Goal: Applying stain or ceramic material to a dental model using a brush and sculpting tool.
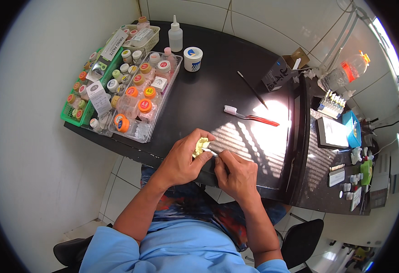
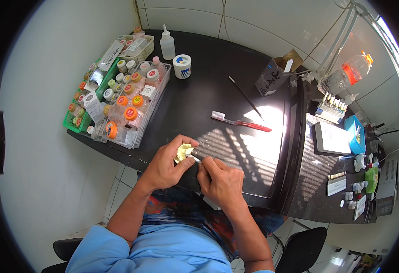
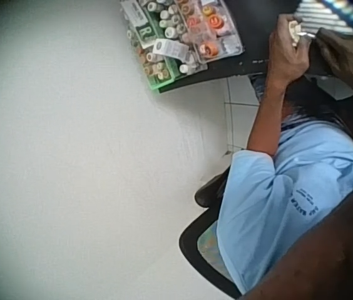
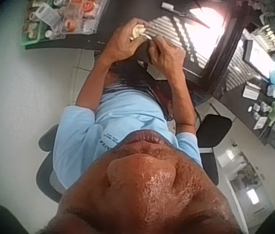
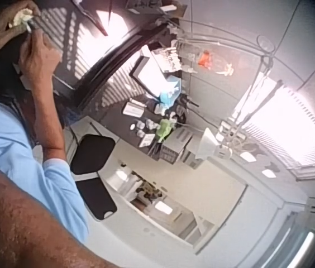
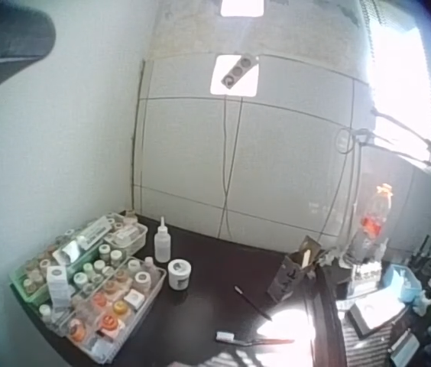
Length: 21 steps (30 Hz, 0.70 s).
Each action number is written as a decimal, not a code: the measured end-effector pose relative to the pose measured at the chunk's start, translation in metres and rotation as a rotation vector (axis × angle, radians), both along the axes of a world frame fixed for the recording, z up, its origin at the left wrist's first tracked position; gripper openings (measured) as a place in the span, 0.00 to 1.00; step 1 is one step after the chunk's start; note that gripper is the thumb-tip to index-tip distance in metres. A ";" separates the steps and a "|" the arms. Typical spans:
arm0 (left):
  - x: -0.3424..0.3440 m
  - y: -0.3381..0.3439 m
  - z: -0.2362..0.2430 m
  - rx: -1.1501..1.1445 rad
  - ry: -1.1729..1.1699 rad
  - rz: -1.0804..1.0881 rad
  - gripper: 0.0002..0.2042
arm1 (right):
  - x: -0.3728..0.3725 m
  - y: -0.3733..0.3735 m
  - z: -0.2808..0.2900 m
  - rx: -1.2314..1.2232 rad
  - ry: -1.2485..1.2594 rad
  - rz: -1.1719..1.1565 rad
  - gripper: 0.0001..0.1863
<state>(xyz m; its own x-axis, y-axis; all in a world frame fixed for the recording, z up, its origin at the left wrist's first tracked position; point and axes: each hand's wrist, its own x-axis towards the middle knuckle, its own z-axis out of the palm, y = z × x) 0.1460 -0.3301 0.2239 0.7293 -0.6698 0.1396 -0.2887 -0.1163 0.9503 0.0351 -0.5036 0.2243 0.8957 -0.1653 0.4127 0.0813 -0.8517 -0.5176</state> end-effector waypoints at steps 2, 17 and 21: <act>0.000 0.000 -0.002 -0.021 -0.035 0.005 0.17 | 0.000 0.001 0.000 0.007 -0.005 0.000 0.07; 0.000 0.000 0.002 0.021 0.017 -0.006 0.16 | 0.000 0.000 -0.001 -0.001 -0.010 -0.004 0.07; 0.000 0.001 0.003 0.032 0.036 -0.006 0.16 | 0.000 0.000 -0.001 -0.004 -0.006 -0.007 0.08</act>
